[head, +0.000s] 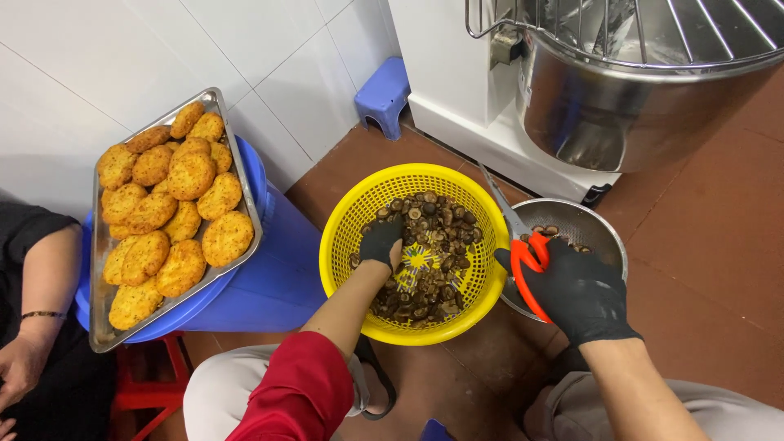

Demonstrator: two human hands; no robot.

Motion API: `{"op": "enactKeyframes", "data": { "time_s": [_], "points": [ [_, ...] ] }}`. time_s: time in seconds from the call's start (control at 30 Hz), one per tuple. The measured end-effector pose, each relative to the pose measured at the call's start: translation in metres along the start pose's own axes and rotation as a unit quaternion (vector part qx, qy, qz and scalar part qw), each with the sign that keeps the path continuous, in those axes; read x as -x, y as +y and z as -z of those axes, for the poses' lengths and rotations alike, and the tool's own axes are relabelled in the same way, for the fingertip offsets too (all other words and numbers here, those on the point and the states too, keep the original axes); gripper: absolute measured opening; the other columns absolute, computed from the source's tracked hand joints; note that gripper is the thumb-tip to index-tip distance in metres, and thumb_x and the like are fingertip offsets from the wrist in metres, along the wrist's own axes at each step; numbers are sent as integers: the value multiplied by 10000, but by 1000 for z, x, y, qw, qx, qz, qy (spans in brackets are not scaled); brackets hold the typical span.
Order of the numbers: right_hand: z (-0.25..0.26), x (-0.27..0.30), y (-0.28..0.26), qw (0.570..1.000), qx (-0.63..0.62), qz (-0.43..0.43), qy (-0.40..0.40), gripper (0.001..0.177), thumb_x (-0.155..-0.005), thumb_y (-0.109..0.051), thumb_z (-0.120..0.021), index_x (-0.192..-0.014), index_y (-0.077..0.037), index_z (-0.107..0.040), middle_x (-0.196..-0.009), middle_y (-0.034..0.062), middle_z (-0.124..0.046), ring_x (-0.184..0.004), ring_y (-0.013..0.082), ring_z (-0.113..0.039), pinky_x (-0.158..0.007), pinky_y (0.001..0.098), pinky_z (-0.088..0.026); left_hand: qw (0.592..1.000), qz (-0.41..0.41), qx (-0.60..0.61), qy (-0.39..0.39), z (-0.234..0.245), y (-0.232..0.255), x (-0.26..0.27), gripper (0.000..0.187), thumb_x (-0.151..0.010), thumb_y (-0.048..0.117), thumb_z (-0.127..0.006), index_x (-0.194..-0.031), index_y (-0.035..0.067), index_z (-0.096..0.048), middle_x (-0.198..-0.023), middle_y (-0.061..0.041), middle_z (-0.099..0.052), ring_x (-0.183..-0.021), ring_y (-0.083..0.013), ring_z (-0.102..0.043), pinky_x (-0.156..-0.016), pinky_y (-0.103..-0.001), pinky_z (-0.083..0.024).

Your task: The person uses kitchen shears to trim the stems of whole mushrooms held in a yellow basket, placing the trimmed pieces into a metal colander. The task is performed continuously with both hands visible.

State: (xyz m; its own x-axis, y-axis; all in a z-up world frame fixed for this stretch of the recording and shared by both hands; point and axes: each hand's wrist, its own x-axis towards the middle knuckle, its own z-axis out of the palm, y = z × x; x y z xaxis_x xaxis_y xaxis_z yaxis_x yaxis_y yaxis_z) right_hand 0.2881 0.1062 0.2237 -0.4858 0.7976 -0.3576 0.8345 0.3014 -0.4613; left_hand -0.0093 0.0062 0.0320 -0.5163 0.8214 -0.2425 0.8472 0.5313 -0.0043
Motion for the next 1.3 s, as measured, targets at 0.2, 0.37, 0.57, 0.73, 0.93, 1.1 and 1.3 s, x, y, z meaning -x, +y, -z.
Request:
{"op": "enactKeyframes", "data": {
  "time_s": [0.2,0.37,0.57,0.73,0.93,1.1,1.3],
  "points": [
    [-14,6,-7,999,0,23,-46,577,-927,-633,-524,-1110,-130,-740,-1083,176,-795,-1180,358,-703,-1051,428,-542,998,18,14,60,-7,1,12,242,-981,149,-600,-746,91,-622,-686,-154,-710,-649,-258,-711,-631,-398,-617],
    [-24,5,-15,993,86,12,-82,598,-927,-681,-464,-1073,-174,-745,-1081,123,-802,-1108,346,-724,-997,400,-547,997,76,19,-27,-66,-19,-11,290,-946,169,-651,-662,110,-639,-625,-99,-658,-566,-214,-635,-551,-381,-572],
    [-30,14,-29,982,150,-49,-102,658,-913,-745,-362,-1081,-222,-726,-1166,46,-784,-1089,309,-715,-925,381,-548,979,109,128,-113,-72,-26,-32,384,-1024,321,-574,-675,169,-523,-707,-50,-606,-643,-248,-606,-559,-415,-524],
    [-56,13,-32,982,158,-33,-94,648,-845,-754,-519,-1082,-183,-710,-1141,75,-787,-1061,321,-732,-940,379,-539,918,112,372,-80,-58,-27,-39,424,-1054,138,-463,-722,196,-205,-623,-14,-152,-504,-158,-125,-517,-367,-224],
    [-66,32,-53,991,114,13,-73,555,-874,-623,-522,-1263,-247,-644,-1123,-6,-772,-1035,297,-733,-894,393,-541,822,105,551,-99,98,-10,94,360,-1040,356,-610,-863,96,-785,-563,-73,-516,-532,-214,-481,-571,-370,-434],
    [-95,22,-42,983,165,84,-18,529,-828,-707,-590,-1015,-213,-628,-805,75,-775,-841,355,-734,-727,439,-537,711,164,683,-11,109,-11,107,280,-880,198,-673,-1088,114,-840,-878,-75,-778,-727,-218,-673,-722,-330,-573],
    [-100,16,-52,979,186,72,-40,613,-851,-763,-513,-978,-167,-583,-836,134,-778,-861,434,-719,-739,477,-535,704,198,683,2,109,-18,113,243,-923,225,-634,-964,84,-827,-865,-73,-780,-783,-221,-714,-734,-322,-562]
  ]
}}
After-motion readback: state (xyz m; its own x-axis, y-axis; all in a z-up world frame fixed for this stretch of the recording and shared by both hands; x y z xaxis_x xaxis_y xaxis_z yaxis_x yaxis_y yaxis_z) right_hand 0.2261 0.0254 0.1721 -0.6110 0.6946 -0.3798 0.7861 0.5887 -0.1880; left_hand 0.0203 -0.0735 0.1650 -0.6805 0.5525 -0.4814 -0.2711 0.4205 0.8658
